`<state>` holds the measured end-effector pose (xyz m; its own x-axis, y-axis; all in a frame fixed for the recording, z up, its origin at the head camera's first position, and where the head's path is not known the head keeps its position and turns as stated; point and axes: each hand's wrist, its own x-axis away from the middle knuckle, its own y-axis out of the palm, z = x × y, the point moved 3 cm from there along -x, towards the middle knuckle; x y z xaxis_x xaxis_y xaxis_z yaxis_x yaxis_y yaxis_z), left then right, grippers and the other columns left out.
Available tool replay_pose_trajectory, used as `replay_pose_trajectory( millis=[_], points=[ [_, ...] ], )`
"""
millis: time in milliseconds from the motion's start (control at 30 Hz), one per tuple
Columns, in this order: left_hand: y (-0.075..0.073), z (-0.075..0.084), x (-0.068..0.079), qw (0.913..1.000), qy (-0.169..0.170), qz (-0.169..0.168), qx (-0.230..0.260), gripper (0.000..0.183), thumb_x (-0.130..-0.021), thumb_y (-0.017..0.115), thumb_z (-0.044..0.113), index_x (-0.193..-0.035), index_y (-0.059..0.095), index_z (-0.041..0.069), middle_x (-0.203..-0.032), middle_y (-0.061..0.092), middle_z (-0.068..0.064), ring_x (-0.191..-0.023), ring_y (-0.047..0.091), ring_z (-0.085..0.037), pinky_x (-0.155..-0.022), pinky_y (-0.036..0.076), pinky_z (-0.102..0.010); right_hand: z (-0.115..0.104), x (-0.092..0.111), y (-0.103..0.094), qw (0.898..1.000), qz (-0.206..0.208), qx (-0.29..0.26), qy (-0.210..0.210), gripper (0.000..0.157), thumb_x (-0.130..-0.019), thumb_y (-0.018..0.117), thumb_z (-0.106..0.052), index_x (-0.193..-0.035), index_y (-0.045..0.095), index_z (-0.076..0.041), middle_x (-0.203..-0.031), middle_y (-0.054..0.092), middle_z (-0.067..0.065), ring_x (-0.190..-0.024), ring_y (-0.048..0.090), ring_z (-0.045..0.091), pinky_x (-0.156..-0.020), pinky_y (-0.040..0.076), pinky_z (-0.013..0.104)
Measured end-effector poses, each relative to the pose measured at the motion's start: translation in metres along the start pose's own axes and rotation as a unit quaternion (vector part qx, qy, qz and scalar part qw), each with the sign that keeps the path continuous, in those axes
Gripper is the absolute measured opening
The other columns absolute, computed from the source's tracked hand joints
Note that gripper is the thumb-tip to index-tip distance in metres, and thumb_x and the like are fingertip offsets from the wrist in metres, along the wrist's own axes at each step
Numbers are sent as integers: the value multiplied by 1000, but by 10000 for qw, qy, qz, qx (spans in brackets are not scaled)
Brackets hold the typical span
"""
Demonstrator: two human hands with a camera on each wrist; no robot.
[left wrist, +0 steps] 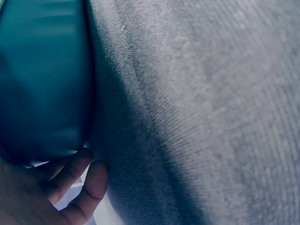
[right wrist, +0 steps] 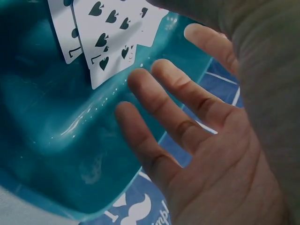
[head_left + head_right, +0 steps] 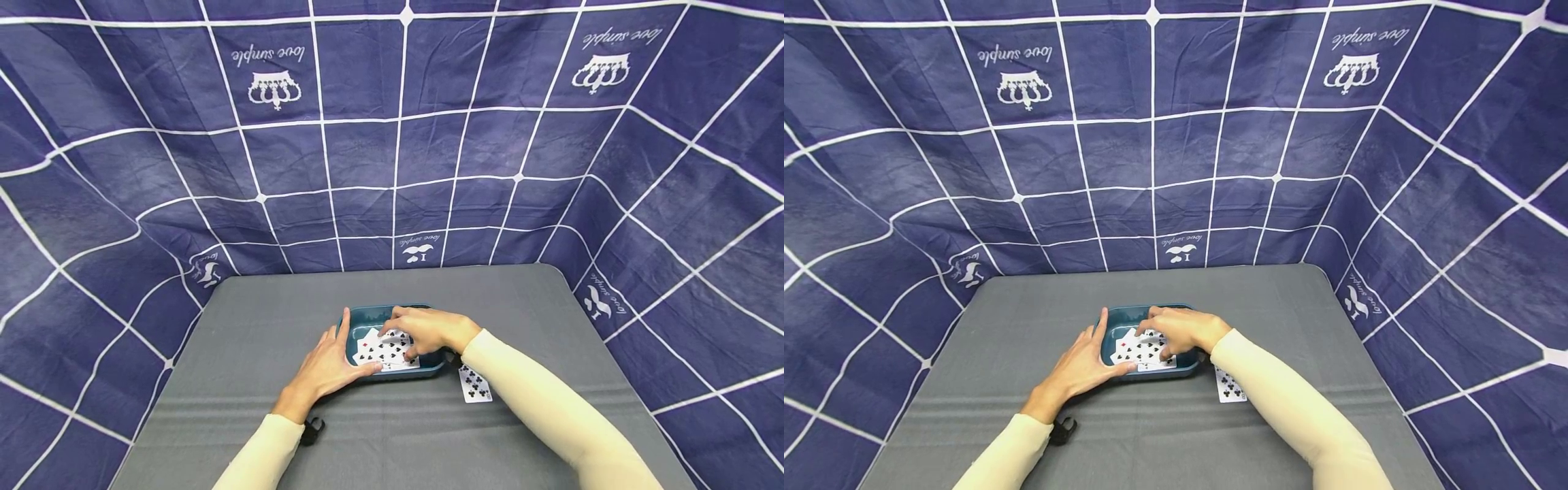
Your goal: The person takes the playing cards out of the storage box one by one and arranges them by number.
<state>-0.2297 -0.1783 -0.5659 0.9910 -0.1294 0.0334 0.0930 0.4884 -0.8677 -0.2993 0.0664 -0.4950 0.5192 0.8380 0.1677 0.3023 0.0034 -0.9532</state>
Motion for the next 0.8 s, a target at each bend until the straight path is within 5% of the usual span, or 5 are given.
replay_pose_trajectory(
  millis=[300, 800],
  points=[
    [-1, 1, 1, 9999, -71, -100, 59, 154, -80, 83, 96, -189, -4, 31, -183, 43, -28, -166, 51, -48, -110, 58, -78, -5, -20, 8, 9975, -690, 104, 142, 87, -84, 108, -17, -159, 70, -36, -141, 66, 4, -122, 68, 15, -110, 61, 35],
    [-1, 0, -1, 9999, -84, -111, 61, 155, -79, 80, 99, -189, -6, 31, -182, 44, -28, -164, 52, -48, -109, 59, -76, 0, -26, 18, 9959, -802, 376, 185, 99, -80, 109, -9, -163, 67, -42, -132, 63, -1, -107, 62, 10, -93, 60, 28]
  ],
)
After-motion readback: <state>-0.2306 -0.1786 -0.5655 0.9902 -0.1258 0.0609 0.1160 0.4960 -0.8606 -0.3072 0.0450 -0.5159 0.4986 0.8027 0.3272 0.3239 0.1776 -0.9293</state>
